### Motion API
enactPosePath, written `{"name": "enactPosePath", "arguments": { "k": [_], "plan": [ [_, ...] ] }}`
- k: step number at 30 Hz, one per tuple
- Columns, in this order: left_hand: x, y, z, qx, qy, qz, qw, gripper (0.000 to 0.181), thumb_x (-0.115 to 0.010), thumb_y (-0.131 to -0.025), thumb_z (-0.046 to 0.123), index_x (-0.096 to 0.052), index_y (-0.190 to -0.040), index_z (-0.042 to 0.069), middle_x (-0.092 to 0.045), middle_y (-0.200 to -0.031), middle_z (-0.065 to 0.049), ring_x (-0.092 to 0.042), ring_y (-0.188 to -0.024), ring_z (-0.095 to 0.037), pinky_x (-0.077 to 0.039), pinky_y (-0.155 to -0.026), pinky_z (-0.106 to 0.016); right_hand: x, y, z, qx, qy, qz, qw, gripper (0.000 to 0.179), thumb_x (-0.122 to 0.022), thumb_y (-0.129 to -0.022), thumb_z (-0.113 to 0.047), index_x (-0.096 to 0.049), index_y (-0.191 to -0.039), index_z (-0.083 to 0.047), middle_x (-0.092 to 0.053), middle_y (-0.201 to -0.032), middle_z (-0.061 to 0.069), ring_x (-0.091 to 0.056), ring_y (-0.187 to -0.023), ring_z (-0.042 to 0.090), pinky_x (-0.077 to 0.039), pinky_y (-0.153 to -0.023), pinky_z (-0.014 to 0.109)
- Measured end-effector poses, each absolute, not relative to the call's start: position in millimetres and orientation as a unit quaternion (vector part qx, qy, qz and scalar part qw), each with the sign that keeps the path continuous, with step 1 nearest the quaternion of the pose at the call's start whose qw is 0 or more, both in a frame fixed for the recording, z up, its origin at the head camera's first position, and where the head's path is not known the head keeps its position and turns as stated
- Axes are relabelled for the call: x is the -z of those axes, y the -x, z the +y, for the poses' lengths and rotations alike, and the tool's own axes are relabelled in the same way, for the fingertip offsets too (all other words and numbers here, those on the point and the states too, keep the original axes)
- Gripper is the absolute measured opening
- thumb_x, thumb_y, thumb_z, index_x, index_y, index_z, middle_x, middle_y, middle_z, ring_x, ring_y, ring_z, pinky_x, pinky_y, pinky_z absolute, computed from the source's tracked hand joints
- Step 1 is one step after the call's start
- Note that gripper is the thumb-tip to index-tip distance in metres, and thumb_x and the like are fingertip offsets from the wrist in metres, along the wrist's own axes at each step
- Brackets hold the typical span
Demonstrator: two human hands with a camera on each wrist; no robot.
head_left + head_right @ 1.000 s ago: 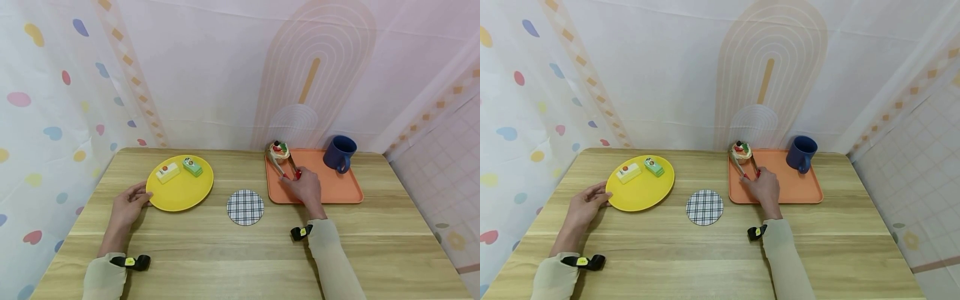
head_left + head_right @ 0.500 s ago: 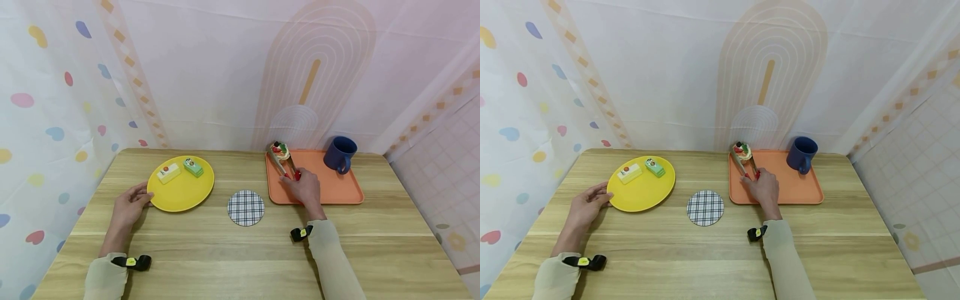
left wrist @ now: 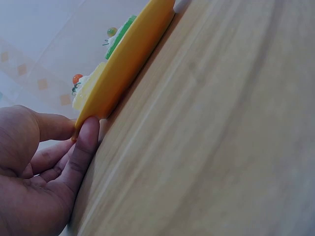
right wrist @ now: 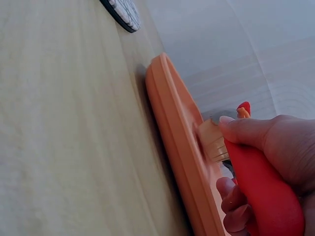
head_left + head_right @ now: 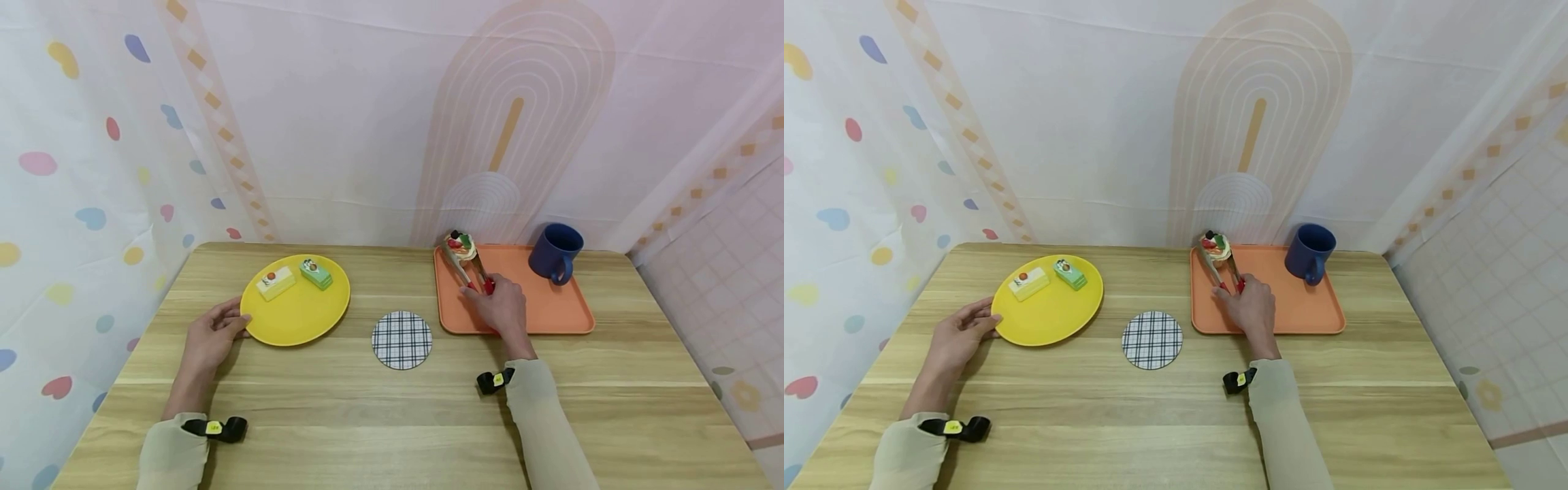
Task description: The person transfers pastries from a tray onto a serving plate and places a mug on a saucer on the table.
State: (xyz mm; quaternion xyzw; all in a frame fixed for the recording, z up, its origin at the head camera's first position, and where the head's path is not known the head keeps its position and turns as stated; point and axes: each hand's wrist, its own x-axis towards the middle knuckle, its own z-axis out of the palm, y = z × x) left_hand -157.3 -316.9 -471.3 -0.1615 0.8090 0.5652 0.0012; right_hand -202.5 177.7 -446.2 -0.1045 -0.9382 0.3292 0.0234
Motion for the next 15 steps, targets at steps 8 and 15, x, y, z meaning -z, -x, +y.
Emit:
{"name": "enactPosePath", "arguments": {
  "k": [8, 15],
  "plan": [
    [470.0, 156.0, -316.7, -0.562, 0.161, 0.811, 0.004, 0.055, -0.06, -0.105, 0.019, -0.043, -0.156, 0.005, -0.058, -0.108, 0.009, -0.062, -0.085, 0.003, -0.063, -0.075, -0.018, 442.5, 202.8, 178.8, -0.332, 0.095, -0.938, 0.03, 0.076, -0.075, -0.089, -0.053, -0.058, -0.14, 0.001, -0.064, -0.094, 0.016, -0.057, -0.081, 0.029, -0.041, -0.057, 0.029],
    [471.1, 157.6, -317.2, -0.561, 0.164, 0.812, 0.007, 0.056, -0.06, -0.105, 0.019, -0.042, -0.157, 0.006, -0.057, -0.111, 0.006, -0.062, -0.086, 0.004, -0.063, -0.076, -0.018, 440.5, 201.6, 177.5, -0.334, 0.089, -0.938, 0.029, 0.076, -0.074, -0.089, -0.053, -0.058, -0.141, 0.0, -0.064, -0.095, 0.016, -0.057, -0.081, 0.029, -0.041, -0.056, 0.029]
  ]
}}
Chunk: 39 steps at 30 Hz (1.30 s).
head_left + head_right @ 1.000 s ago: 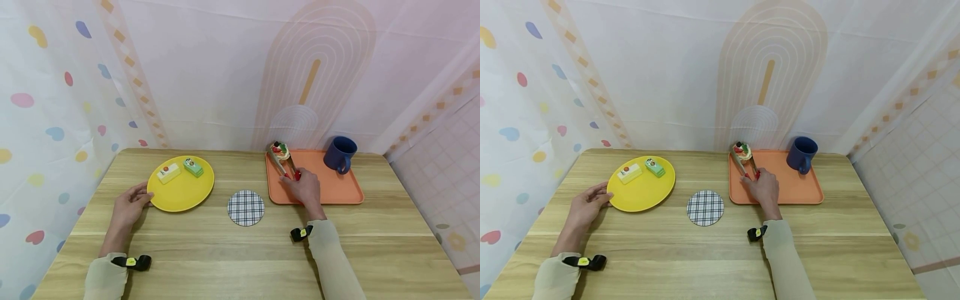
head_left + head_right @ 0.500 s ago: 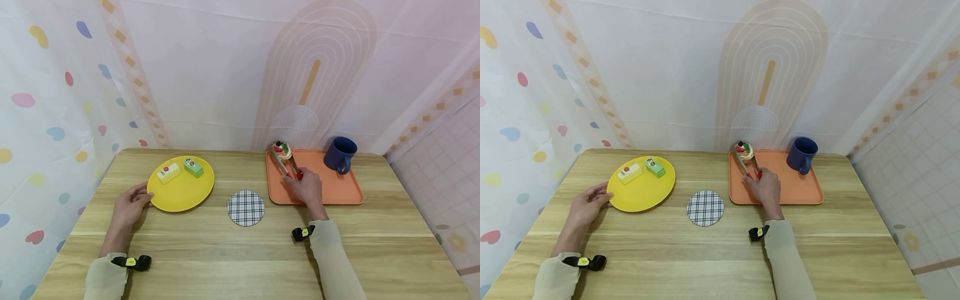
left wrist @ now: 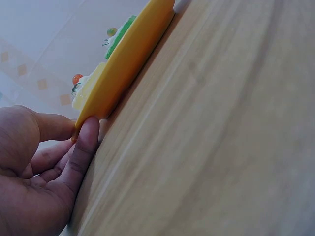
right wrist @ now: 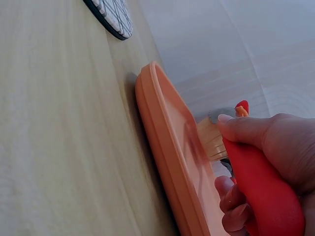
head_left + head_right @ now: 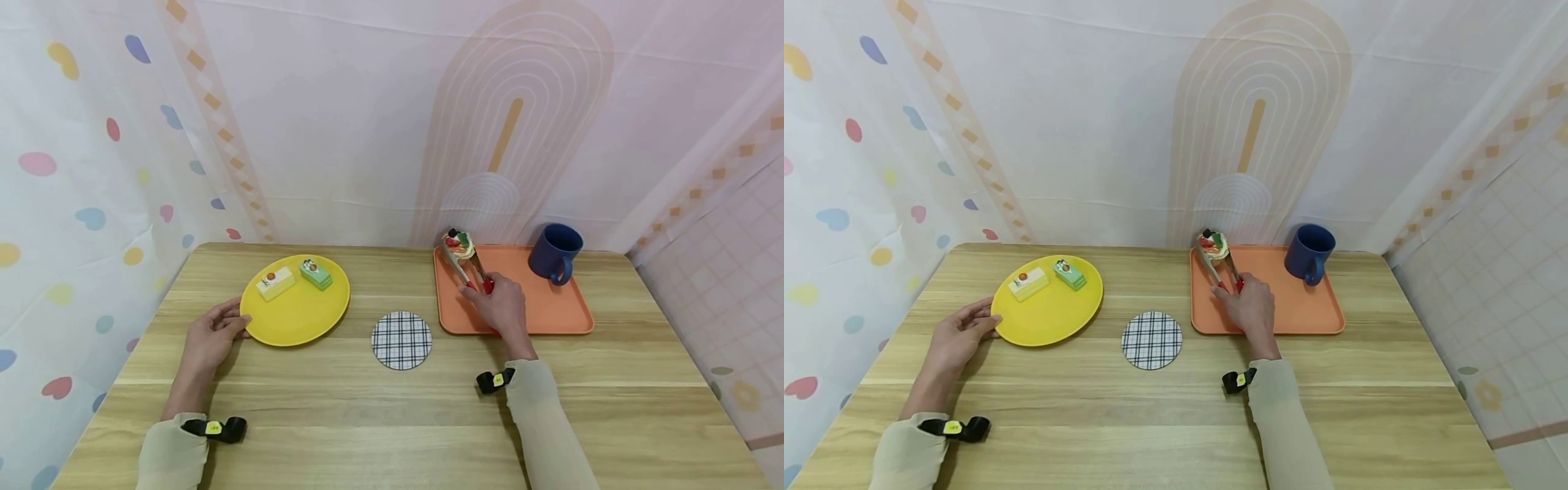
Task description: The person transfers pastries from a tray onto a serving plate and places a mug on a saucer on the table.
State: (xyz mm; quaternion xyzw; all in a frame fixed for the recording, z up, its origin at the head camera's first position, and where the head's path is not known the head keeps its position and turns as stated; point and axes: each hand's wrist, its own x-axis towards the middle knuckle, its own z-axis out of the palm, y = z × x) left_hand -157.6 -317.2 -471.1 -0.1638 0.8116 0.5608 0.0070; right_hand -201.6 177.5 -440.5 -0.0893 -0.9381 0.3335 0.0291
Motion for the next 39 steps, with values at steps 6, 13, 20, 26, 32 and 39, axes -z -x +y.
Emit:
{"name": "enactPosePath", "arguments": {
  "k": [6, 13, 20, 26, 32, 39],
  "plan": [
    [471.4, 157.0, -317.2, -0.558, 0.17, 0.812, 0.006, 0.056, -0.06, -0.105, 0.02, -0.042, -0.156, 0.006, -0.057, -0.112, 0.005, -0.062, -0.086, 0.003, -0.063, -0.076, -0.018, 438.0, 200.7, 174.6, -0.336, 0.087, -0.937, 0.023, 0.076, -0.074, -0.09, -0.053, -0.057, -0.141, 0.0, -0.064, -0.098, 0.016, -0.057, -0.083, 0.029, -0.041, -0.056, 0.028],
    [471.9, 156.2, -317.5, -0.558, 0.17, 0.812, 0.004, 0.057, -0.06, -0.104, 0.021, -0.042, -0.156, 0.006, -0.057, -0.111, 0.006, -0.062, -0.088, 0.003, -0.063, -0.077, -0.018, 434.6, 199.7, 169.3, -0.333, 0.082, -0.939, 0.024, 0.072, -0.075, -0.09, -0.053, -0.06, -0.136, -0.001, -0.063, -0.093, 0.014, -0.056, -0.08, 0.028, -0.039, -0.056, 0.028],
    [471.5, 156.8, -316.6, -0.561, 0.178, 0.809, 0.005, 0.056, -0.061, -0.104, 0.02, -0.043, -0.156, 0.006, -0.057, -0.11, 0.007, -0.062, -0.087, 0.004, -0.063, -0.076, -0.017, 431.1, 197.2, 163.1, -0.341, 0.076, -0.937, 0.021, 0.074, -0.075, -0.09, -0.052, -0.058, -0.141, -0.001, -0.065, -0.1, 0.016, -0.056, -0.085, 0.029, -0.041, -0.056, 0.027],
    [471.1, 157.0, -316.5, -0.56, 0.175, 0.81, 0.006, 0.056, -0.061, -0.104, 0.019, -0.043, -0.156, 0.007, -0.057, -0.111, 0.006, -0.061, -0.087, 0.004, -0.063, -0.077, -0.017, 430.1, 196.6, 157.5, -0.337, 0.073, -0.939, 0.023, 0.073, -0.074, -0.09, -0.053, -0.059, -0.14, -0.002, -0.065, -0.1, 0.015, -0.056, -0.086, 0.029, -0.04, -0.057, 0.028],
    [471.1, 156.9, -317.0, -0.559, 0.169, 0.812, 0.005, 0.056, -0.061, -0.104, 0.02, -0.043, -0.156, 0.006, -0.057, -0.112, 0.005, -0.061, -0.088, 0.004, -0.063, -0.077, -0.017, 430.0, 194.8, 153.0, -0.338, 0.057, -0.939, 0.023, 0.072, -0.074, -0.09, -0.054, -0.06, -0.138, -0.002, -0.066, -0.099, 0.014, -0.057, -0.084, 0.029, -0.042, -0.058, 0.028],
    [471.9, 156.4, -317.6, -0.554, 0.169, 0.815, 0.004, 0.056, -0.06, -0.104, 0.021, -0.043, -0.156, 0.006, -0.056, -0.112, 0.005, -0.061, -0.088, 0.003, -0.063, -0.077, -0.017, 430.0, 193.0, 147.1, -0.346, 0.049, -0.937, 0.021, 0.069, -0.074, -0.09, -0.051, -0.06, -0.138, -0.003, -0.066, -0.099, 0.013, -0.056, -0.088, 0.029, -0.042, -0.06, 0.028]
  ]
}}
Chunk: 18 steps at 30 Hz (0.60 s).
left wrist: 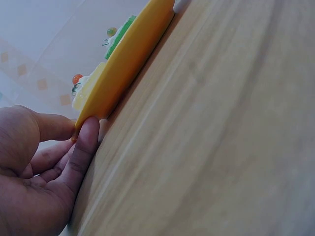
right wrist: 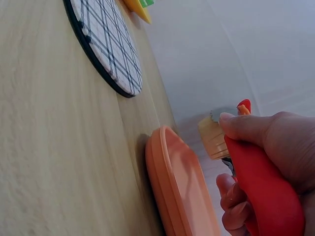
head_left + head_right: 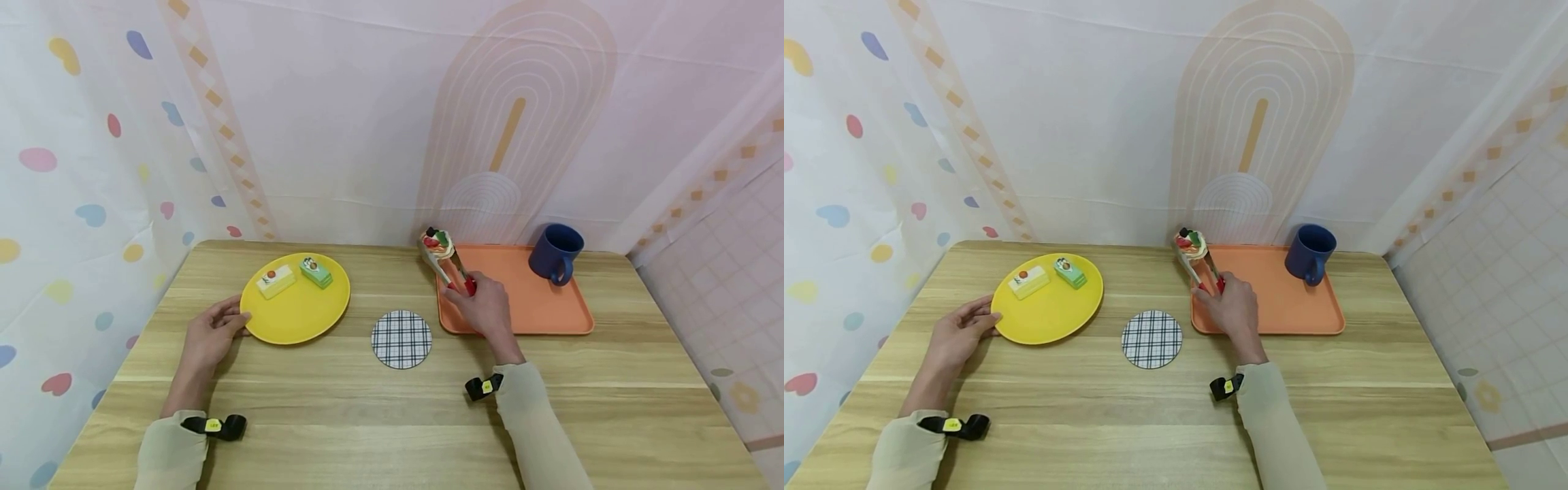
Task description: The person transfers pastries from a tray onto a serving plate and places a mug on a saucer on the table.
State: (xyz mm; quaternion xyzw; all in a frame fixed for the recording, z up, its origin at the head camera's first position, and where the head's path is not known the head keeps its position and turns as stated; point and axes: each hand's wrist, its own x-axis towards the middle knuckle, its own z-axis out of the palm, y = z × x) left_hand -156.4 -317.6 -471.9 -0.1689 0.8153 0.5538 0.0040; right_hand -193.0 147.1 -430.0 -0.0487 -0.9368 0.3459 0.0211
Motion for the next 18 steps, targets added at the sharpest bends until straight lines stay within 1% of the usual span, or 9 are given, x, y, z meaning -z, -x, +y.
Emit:
{"name": "enactPosePath", "arguments": {
  "k": [5, 7, 11, 14, 18],
  "plan": [
    [472.9, 156.3, -318.1, -0.555, 0.166, 0.815, 0.003, 0.056, -0.06, -0.104, 0.021, -0.043, -0.156, 0.005, -0.057, -0.112, 0.005, -0.062, -0.089, 0.003, -0.063, -0.078, -0.017, 428.6, 191.6, 141.5, -0.342, 0.043, -0.938, 0.024, 0.071, -0.075, -0.089, -0.053, -0.061, -0.139, -0.005, -0.067, -0.098, 0.013, -0.055, -0.088, 0.029, -0.04, -0.061, 0.029],
    [472.8, 156.3, -318.1, -0.557, 0.165, 0.814, 0.003, 0.056, -0.06, -0.104, 0.021, -0.043, -0.156, 0.006, -0.057, -0.112, 0.005, -0.062, -0.089, 0.003, -0.063, -0.078, -0.018, 428.2, 191.0, 139.3, -0.34, 0.038, -0.939, 0.026, 0.07, -0.075, -0.089, -0.052, -0.061, -0.138, -0.004, -0.067, -0.1, 0.013, -0.055, -0.089, 0.028, -0.04, -0.061, 0.028],
    [472.9, 156.3, -318.4, -0.559, 0.162, 0.813, 0.003, 0.056, -0.061, -0.104, 0.022, -0.043, -0.156, 0.006, -0.057, -0.112, 0.006, -0.062, -0.089, 0.004, -0.063, -0.078, -0.018, 428.3, 190.2, 134.3, -0.347, 0.023, -0.937, 0.032, 0.066, -0.077, -0.089, -0.048, -0.063, -0.134, -0.003, -0.067, -0.097, 0.014, -0.056, -0.085, 0.027, -0.039, -0.058, 0.028],
    [472.7, 156.3, -318.6, -0.56, 0.161, 0.813, 0.002, 0.056, -0.061, -0.104, 0.021, -0.043, -0.155, 0.005, -0.057, -0.111, 0.007, -0.062, -0.089, 0.004, -0.063, -0.078, -0.018, 428.7, 189.6, 129.9, -0.349, 0.014, -0.936, 0.032, 0.065, -0.078, -0.088, -0.049, -0.064, -0.133, -0.003, -0.068, -0.097, 0.013, -0.057, -0.085, 0.027, -0.04, -0.058, 0.027],
    [472.2, 156.3, -318.6, -0.562, 0.16, 0.812, 0.001, 0.056, -0.061, -0.104, 0.02, -0.044, -0.155, 0.005, -0.058, -0.109, 0.008, -0.062, -0.088, 0.004, -0.063, -0.078, -0.018, 429.2, 187.6, 123.6, -0.348, 0.015, -0.937, 0.02, 0.066, -0.079, -0.087, -0.05, -0.063, -0.135, -0.006, -0.068, -0.102, 0.011, -0.057, -0.089, 0.026, -0.043, -0.061, 0.027]
  ]
}}
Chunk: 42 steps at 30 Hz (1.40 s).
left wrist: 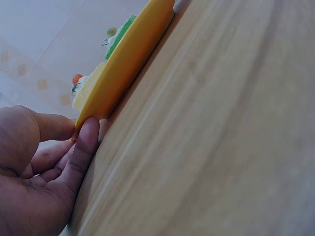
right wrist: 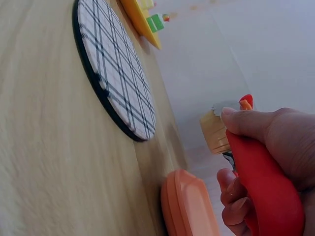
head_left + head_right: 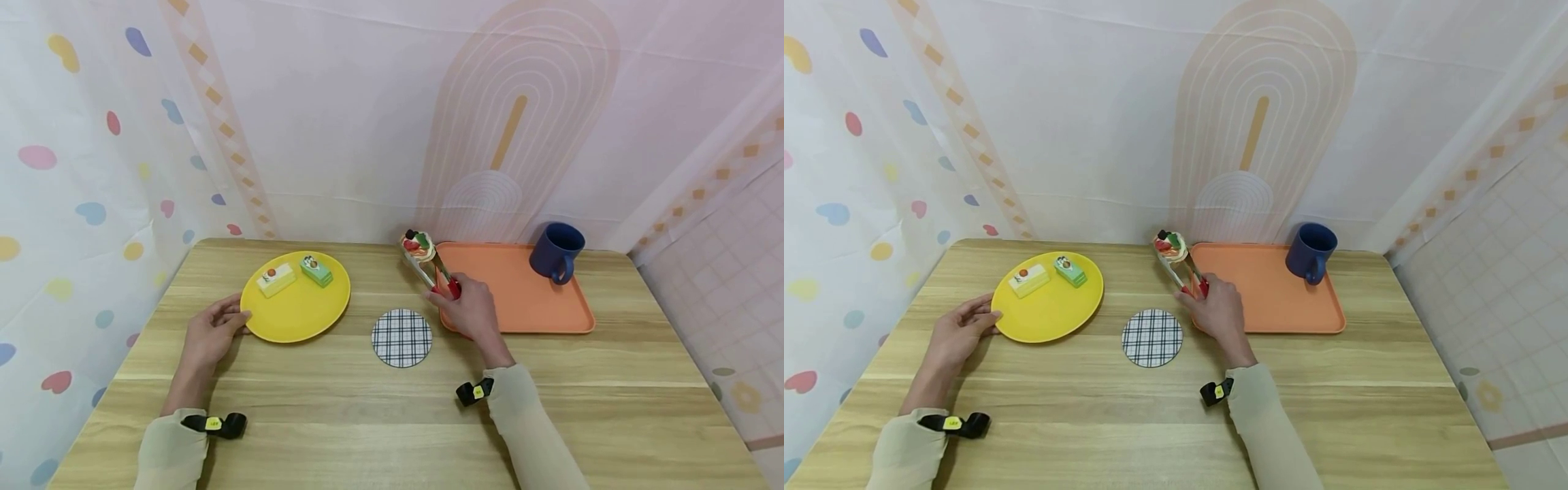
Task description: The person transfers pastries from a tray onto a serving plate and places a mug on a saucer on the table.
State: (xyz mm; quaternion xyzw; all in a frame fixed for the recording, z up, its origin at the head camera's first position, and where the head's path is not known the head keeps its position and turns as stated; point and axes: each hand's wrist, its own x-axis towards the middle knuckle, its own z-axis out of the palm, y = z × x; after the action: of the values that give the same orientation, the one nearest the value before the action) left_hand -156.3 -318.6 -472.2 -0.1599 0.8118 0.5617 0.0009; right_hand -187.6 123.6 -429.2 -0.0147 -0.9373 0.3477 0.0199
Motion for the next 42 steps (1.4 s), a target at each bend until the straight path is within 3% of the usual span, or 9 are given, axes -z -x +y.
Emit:
{"name": "enactPosePath", "arguments": {
  "k": [10, 16, 23, 28, 42],
  "plan": [
    [471.4, 154.4, -318.1, -0.557, 0.161, 0.815, 0.0, 0.056, -0.06, -0.105, 0.022, -0.044, -0.155, 0.006, -0.058, -0.112, 0.005, -0.063, -0.089, 0.003, -0.063, -0.078, -0.017, 427.9, 181.9, 110.6, -0.358, -0.014, -0.933, 0.021, 0.064, -0.08, -0.087, -0.049, -0.064, -0.129, -0.004, -0.057, -0.077, 0.005, -0.053, -0.073, 0.021, -0.039, -0.053, 0.026],
    [471.5, 156.7, -317.9, -0.554, 0.148, 0.82, -0.004, 0.055, -0.061, -0.104, 0.022, -0.044, -0.155, 0.005, -0.059, -0.108, 0.008, -0.063, -0.086, 0.004, -0.063, -0.076, -0.017, 426.3, 180.3, 102.7, -0.357, -0.016, -0.934, 0.01, 0.066, -0.079, -0.088, -0.048, -0.063, -0.135, -0.005, -0.06, -0.081, 0.006, -0.056, -0.078, 0.023, -0.042, -0.056, 0.026],
    [470.5, 155.9, -318.9, -0.561, 0.145, 0.815, -0.006, 0.057, -0.062, -0.104, 0.023, -0.044, -0.154, 0.003, -0.059, -0.105, 0.012, -0.063, -0.086, 0.004, -0.063, -0.076, -0.017, 420.3, 177.3, 89.3, -0.374, -0.036, -0.927, 0.002, 0.056, -0.08, -0.088, -0.045, -0.067, -0.125, -0.006, -0.06, -0.081, 0.005, -0.055, -0.077, 0.022, -0.041, -0.055, 0.027],
    [471.6, 156.6, -319.0, -0.568, 0.144, 0.81, -0.006, 0.057, -0.063, -0.103, 0.022, -0.045, -0.153, 0.002, -0.06, -0.103, 0.014, -0.064, -0.085, 0.004, -0.063, -0.075, -0.016, 418.5, 174.5, 81.7, -0.373, -0.053, -0.926, 0.007, 0.057, -0.08, -0.087, -0.045, -0.068, -0.127, -0.006, -0.063, -0.084, 0.005, -0.056, -0.079, 0.021, -0.042, -0.057, 0.027],
    [473.9, 157.4, -317.5, -0.559, 0.142, 0.817, 0.0, 0.057, -0.061, -0.104, 0.022, -0.043, -0.155, 0.003, -0.059, -0.107, 0.011, -0.063, -0.086, 0.004, -0.063, -0.075, -0.017, 409.4, 165.7, 63.7, -0.36, -0.103, -0.927, 0.011, 0.062, -0.08, -0.087, -0.047, -0.066, -0.131, -0.005, -0.058, -0.075, 0.002, -0.053, -0.071, 0.019, -0.039, -0.053, 0.024]
  ]
}}
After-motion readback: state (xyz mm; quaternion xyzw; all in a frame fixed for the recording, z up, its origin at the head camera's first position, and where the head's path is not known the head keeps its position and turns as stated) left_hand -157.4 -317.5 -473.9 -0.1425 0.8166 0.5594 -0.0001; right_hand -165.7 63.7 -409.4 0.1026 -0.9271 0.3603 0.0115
